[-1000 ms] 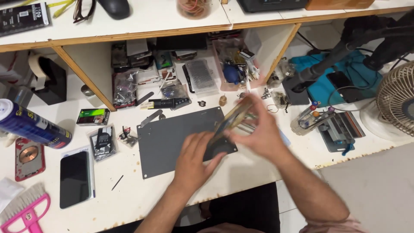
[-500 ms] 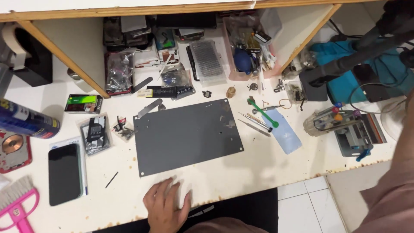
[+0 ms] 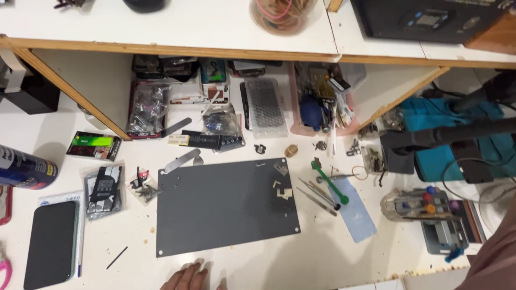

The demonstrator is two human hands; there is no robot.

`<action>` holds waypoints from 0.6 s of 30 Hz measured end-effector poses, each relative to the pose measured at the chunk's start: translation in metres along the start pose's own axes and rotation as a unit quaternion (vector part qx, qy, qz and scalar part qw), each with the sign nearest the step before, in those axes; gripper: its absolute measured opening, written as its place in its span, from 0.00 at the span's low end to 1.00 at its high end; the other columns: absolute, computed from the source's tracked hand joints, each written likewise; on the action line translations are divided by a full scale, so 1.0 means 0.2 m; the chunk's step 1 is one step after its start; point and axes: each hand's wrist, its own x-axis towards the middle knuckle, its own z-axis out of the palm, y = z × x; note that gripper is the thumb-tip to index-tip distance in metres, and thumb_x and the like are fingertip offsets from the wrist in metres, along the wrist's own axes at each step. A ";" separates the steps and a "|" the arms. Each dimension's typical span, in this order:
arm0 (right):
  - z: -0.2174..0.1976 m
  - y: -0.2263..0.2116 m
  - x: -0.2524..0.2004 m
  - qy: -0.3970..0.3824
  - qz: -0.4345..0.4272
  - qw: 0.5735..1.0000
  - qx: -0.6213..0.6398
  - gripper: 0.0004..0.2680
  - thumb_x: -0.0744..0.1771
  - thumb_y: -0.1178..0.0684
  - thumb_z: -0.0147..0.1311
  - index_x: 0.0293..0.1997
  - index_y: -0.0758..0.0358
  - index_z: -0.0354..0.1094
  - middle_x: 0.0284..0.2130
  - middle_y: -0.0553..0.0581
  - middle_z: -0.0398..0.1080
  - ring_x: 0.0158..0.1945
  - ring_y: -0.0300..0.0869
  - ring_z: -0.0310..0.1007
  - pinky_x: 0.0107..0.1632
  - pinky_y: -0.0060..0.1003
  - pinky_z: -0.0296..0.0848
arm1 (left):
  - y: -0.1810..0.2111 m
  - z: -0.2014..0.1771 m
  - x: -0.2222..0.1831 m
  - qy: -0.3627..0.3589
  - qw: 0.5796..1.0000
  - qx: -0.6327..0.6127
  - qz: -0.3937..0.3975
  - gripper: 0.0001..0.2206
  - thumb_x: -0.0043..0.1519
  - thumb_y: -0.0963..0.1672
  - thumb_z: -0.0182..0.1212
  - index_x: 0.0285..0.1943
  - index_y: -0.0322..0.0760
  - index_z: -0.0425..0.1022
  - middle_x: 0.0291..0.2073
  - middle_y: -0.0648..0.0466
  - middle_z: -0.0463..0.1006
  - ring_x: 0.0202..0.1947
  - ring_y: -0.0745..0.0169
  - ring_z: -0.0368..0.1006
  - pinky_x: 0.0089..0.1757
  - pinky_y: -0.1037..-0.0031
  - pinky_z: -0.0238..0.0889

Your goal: Testing phone power and sorting through electronic components at a repair bench.

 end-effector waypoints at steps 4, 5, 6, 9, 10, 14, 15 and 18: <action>0.03 0.04 -0.03 -0.006 -0.021 1.000 0.011 0.03 0.72 0.63 0.58 0.43 0.69 0.68 0.40 0.61 0.72 0.43 0.49 0.73 0.49 0.46 0.73 | -0.05 0.13 -0.17 -0.014 0.998 0.022 -0.060 0.22 0.45 0.60 0.65 0.41 0.52 0.79 0.48 0.64 0.80 0.42 0.57 0.76 0.45 0.64 0.72; 0.04 0.04 -0.04 -0.007 -0.025 1.000 0.014 0.03 0.72 0.63 0.58 0.43 0.69 0.68 0.40 0.61 0.72 0.43 0.49 0.73 0.49 0.46 0.73 | -0.08 0.15 -0.20 -0.032 0.998 0.010 -0.052 0.22 0.46 0.61 0.64 0.42 0.54 0.79 0.49 0.65 0.80 0.41 0.57 0.76 0.42 0.64 0.72; 0.04 0.03 -0.06 -0.009 -0.028 0.999 0.016 0.02 0.72 0.63 0.58 0.44 0.69 0.68 0.40 0.61 0.72 0.43 0.49 0.73 0.49 0.46 0.73 | -0.11 0.16 -0.23 -0.051 0.998 -0.001 -0.045 0.22 0.46 0.61 0.64 0.43 0.55 0.79 0.50 0.67 0.79 0.39 0.57 0.77 0.39 0.64 0.73; 0.04 0.00 -0.07 -0.015 -0.044 0.999 0.021 0.02 0.72 0.63 0.57 0.44 0.70 0.68 0.39 0.62 0.72 0.43 0.50 0.73 0.49 0.46 0.72 | -0.13 0.14 -0.24 -0.081 0.996 -0.007 -0.038 0.20 0.50 0.59 0.60 0.45 0.56 0.79 0.52 0.66 0.80 0.41 0.57 0.77 0.43 0.65 0.73; 0.05 -0.02 -0.08 -0.020 -0.049 0.998 0.024 0.02 0.71 0.64 0.57 0.44 0.71 0.68 0.39 0.62 0.72 0.43 0.50 0.73 0.48 0.46 0.72 | -0.10 0.12 -0.20 -0.081 0.996 -0.006 -0.041 0.20 0.50 0.59 0.60 0.45 0.56 0.79 0.52 0.66 0.80 0.41 0.57 0.77 0.43 0.65 0.73; 0.11 -0.09 -0.09 -0.026 -0.073 0.996 0.035 0.02 0.71 0.64 0.57 0.45 0.72 0.68 0.39 0.63 0.71 0.42 0.51 0.72 0.48 0.47 0.72 | -0.03 0.08 -0.08 -0.043 0.997 0.034 -0.051 0.21 0.45 0.62 0.61 0.36 0.54 0.79 0.46 0.66 0.82 0.37 0.62 0.78 0.37 0.66 0.73; 0.13 -0.11 -0.10 -0.028 -0.078 0.996 0.039 0.02 0.71 0.65 0.57 0.45 0.72 0.68 0.39 0.64 0.71 0.42 0.51 0.72 0.48 0.47 0.72 | -0.02 0.07 -0.09 -0.035 0.997 0.041 -0.056 0.21 0.45 0.63 0.61 0.36 0.55 0.79 0.45 0.67 0.82 0.38 0.63 0.77 0.38 0.66 0.72; 0.21 -0.17 -0.10 -0.035 -0.098 0.993 0.054 0.02 0.70 0.65 0.57 0.45 0.73 0.68 0.39 0.64 0.71 0.42 0.51 0.72 0.48 0.47 0.71 | 0.00 0.04 0.00 0.024 0.999 0.031 -0.024 0.22 0.49 0.63 0.55 0.36 0.53 0.79 0.42 0.63 0.83 0.35 0.62 0.79 0.31 0.67 0.70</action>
